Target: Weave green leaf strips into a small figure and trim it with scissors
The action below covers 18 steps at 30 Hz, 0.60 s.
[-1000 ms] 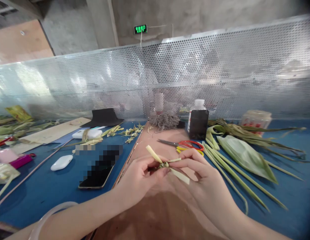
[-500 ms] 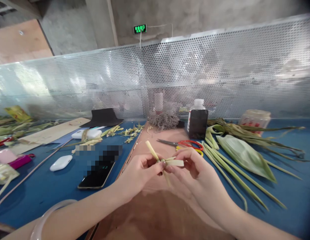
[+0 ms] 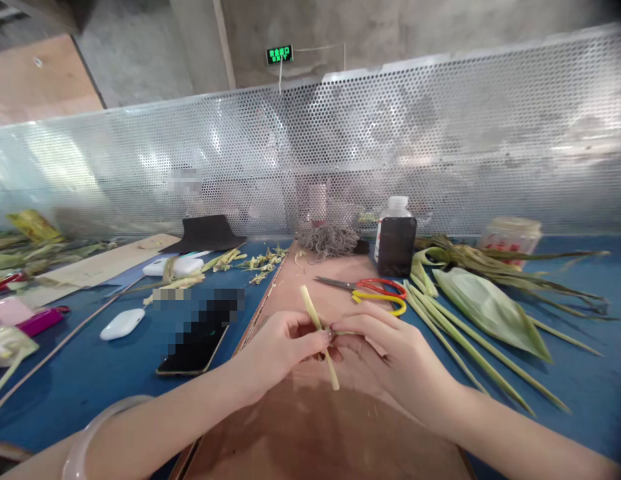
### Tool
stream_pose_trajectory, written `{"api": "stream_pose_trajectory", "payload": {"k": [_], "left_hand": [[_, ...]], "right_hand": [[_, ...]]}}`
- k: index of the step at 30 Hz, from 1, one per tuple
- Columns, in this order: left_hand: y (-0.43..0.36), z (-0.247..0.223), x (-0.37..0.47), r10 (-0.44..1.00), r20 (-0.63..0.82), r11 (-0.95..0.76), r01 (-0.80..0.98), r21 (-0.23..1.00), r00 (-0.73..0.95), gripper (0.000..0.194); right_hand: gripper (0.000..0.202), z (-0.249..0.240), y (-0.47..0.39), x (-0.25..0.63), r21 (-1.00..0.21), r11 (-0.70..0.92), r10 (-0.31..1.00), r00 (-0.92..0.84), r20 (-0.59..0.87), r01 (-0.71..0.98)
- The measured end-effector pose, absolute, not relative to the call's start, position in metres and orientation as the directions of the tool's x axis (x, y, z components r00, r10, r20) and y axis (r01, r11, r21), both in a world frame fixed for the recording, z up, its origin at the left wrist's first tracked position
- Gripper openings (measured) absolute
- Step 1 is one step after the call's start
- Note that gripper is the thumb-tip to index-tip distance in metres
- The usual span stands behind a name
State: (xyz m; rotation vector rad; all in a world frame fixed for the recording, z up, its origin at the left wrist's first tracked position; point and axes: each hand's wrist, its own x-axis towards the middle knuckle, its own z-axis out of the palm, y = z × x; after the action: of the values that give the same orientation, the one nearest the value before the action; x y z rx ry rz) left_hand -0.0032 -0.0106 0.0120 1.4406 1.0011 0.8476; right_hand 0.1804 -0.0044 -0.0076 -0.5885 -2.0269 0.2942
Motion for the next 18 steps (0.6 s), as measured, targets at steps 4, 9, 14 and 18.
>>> {"api": "stream_pose_trajectory", "payload": {"k": [4, 9, 14, 18], "left_hand": [[-0.0107, 0.0128, -0.0015, 0.930, -0.092, 0.053, 0.118, 0.992, 0.355, 0.016], [-0.0122, 0.0151, 0.0013, 0.937, -0.114, 0.083, 0.105, 0.991, 0.331, 0.017], [-0.0117, 0.0131, -0.0011, 0.929, -0.084, 0.065, 0.065, 0.996, 0.360, 0.015], [-0.0092, 0.0118, -0.0041, 0.905, -0.004, 0.009, -0.011, 1.000, 0.424, 0.017]], "right_hand": [[0.017, -0.0116, -0.0054, 0.1822, -0.294, 0.885, 0.446, -0.477, 0.757, 0.361], [0.019, -0.0151, -0.0084, 0.1825, -0.276, 0.873, 0.454, -0.461, 0.762, 0.403], [0.019, -0.0137, -0.0101, 0.1829, -0.297, 0.873, 0.469, -0.499, 0.728, 0.387], [0.016, -0.0129, -0.0108, 0.1815, -0.345, 0.859, 0.498, -0.460, 0.735, 0.378]]}}
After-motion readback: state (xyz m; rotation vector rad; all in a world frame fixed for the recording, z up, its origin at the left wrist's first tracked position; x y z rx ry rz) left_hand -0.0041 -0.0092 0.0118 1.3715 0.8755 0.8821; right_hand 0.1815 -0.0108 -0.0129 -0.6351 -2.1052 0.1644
